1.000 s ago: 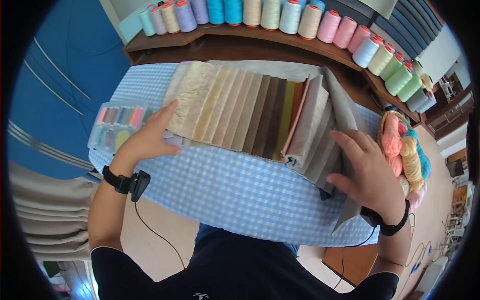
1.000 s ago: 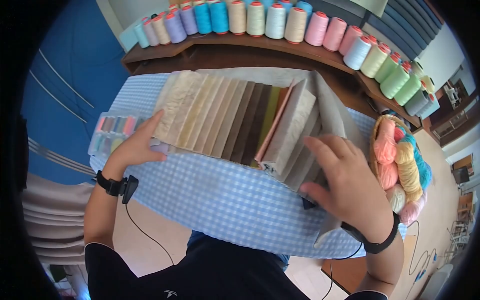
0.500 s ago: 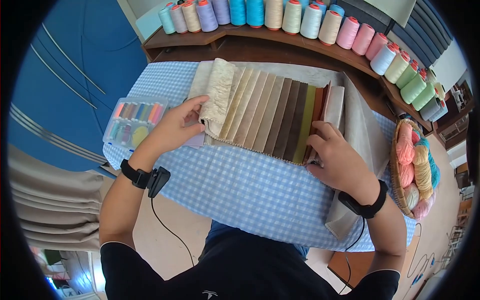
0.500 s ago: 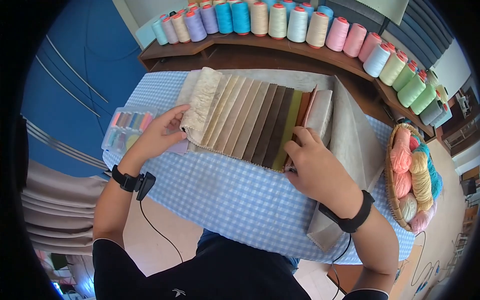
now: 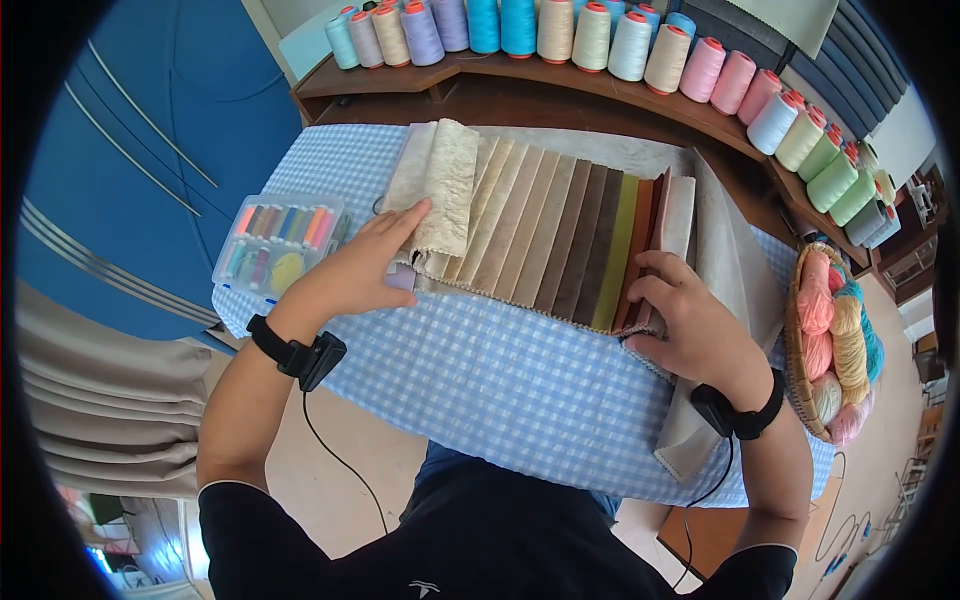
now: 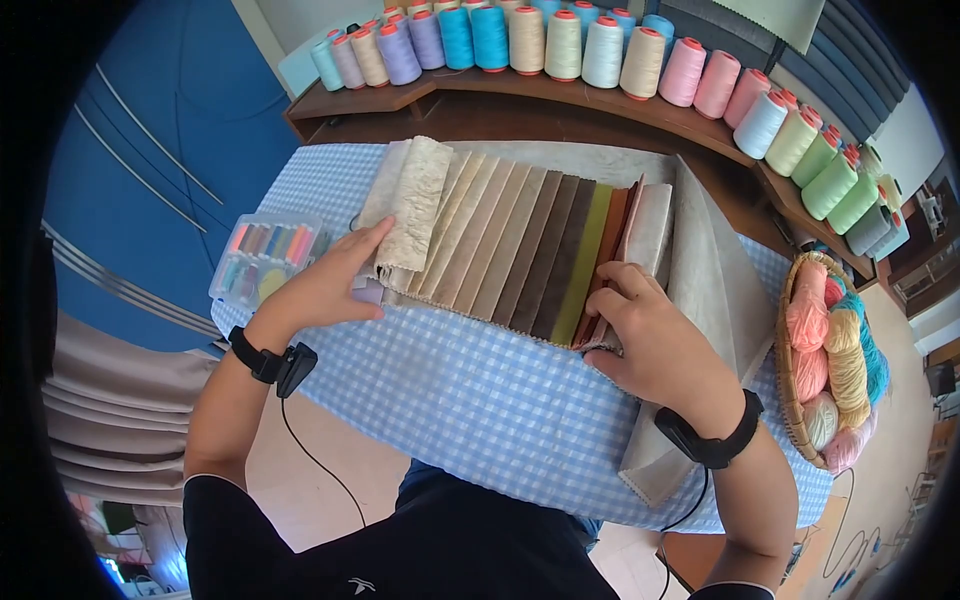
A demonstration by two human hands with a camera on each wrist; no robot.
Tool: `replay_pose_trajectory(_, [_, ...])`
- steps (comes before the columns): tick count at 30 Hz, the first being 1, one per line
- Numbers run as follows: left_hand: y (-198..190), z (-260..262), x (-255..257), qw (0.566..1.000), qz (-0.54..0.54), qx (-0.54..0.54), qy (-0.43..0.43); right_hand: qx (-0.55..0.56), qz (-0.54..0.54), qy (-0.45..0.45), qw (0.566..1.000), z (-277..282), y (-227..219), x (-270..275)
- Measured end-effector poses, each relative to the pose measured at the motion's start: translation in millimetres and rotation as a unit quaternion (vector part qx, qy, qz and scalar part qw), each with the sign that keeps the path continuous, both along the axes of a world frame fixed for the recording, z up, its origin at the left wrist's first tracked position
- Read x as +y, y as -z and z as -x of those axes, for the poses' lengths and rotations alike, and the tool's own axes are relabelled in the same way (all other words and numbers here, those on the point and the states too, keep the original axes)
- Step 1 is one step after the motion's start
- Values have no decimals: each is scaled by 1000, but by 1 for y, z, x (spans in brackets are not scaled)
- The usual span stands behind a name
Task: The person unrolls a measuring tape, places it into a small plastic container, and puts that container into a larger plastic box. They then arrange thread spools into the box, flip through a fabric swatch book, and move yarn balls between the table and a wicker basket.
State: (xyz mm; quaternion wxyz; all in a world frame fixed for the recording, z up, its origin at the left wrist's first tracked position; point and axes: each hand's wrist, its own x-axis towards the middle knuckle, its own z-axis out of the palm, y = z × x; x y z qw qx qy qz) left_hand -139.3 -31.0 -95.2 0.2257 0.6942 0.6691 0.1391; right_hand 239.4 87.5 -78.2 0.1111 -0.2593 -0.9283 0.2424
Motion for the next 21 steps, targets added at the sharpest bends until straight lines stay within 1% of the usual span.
replay_pose_trajectory(3, [-1,0,-1,1000,14,-13,-2,3,5,-1,1000,-1,1,0])
replay_pose_trajectory(5, [-4,-6,-1,999,40,19,-32,5,3,-3,1000,-2,1,0])
replay_pose_trajectory(6, [-3,-6,-2,999,39,20,-31,6,0,-5,1000,-3,1,0])
replay_pose_trajectory(8, [1,-3,-2,1000,1,-11,-20,9,1,-4,1000,-4,1,0])
replay_pose_trajectory(9, [4,2,-2,1000,0,-9,-19,11,3,-4,1000,-5,1,0])
replay_pose_trajectory(11, [8,14,-2,997,-57,-15,-39,15,1,-5,1000,-6,3,0])
replay_pose_trajectory(12, [7,15,0,997,-57,-15,-39,18,-1,-7,1000,-6,4,1])
replay_pose_trajectory(13, [4,18,4,972,-34,-160,-169,18,-2,-7,1000,-6,4,1])
replay_pose_trajectory(14, [2,20,7,908,-11,-299,-293,17,-1,-7,1000,-6,4,1])
replay_pose_trajectory(15, [-2,23,11,908,-12,-298,-295,15,-1,-8,1000,-5,4,1])
replay_pose_trajectory(17, [-9,30,18,845,50,-416,-333,16,1,-9,1000,-5,5,1])
replay_pose_trajectory(18, [-9,34,22,845,48,-416,-333,16,5,-8,1000,-5,5,1])
replay_pose_trajectory(20, [-2,43,31,830,81,-431,-344,20,3,-9,1000,-5,5,1])
replay_pose_trajectory(21, [-1,44,35,832,81,-430,-340,22,2,-10,1000,-6,4,0])
